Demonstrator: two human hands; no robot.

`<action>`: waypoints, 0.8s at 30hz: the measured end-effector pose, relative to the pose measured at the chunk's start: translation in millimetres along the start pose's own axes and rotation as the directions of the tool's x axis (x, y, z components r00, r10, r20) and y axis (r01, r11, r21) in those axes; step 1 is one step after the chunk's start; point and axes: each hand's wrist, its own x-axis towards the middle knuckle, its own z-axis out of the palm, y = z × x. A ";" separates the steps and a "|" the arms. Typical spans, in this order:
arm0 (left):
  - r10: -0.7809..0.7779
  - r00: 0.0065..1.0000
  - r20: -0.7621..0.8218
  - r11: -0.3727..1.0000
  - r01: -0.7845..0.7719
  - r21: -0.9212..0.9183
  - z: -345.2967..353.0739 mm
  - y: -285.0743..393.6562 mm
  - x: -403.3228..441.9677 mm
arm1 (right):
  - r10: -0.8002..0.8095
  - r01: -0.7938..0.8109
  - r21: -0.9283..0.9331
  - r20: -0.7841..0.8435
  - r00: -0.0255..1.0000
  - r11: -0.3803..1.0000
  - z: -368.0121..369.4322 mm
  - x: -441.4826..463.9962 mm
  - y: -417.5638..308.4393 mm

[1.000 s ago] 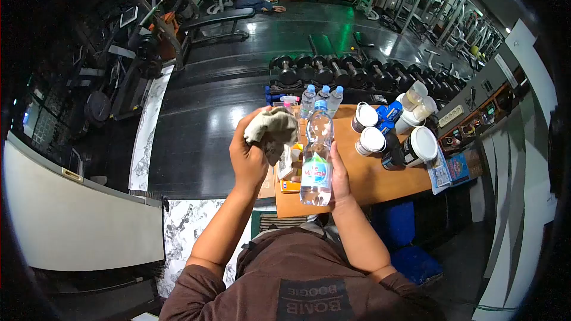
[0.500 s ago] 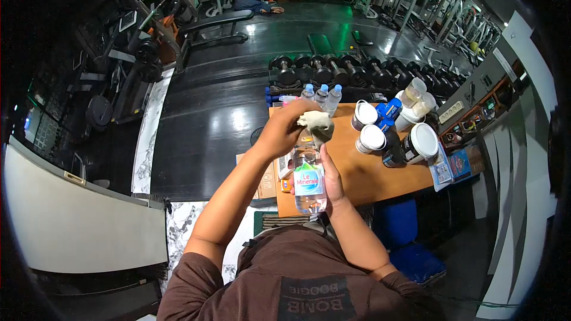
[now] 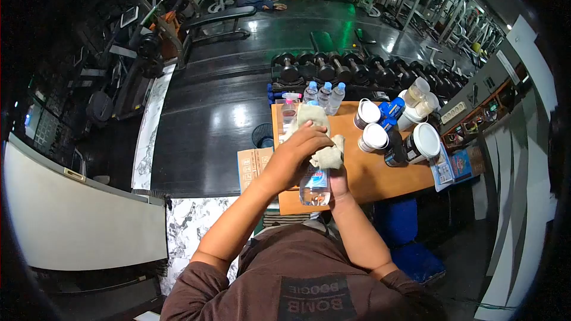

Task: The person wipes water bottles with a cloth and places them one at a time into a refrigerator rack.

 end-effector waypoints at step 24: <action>-0.046 0.995 -0.085 0.997 0.041 -0.058 13.2 14.7 -14.8 | 0.100 -0.101 -0.177 -0.014 0.995 0.979 7.0 3.9 -30.5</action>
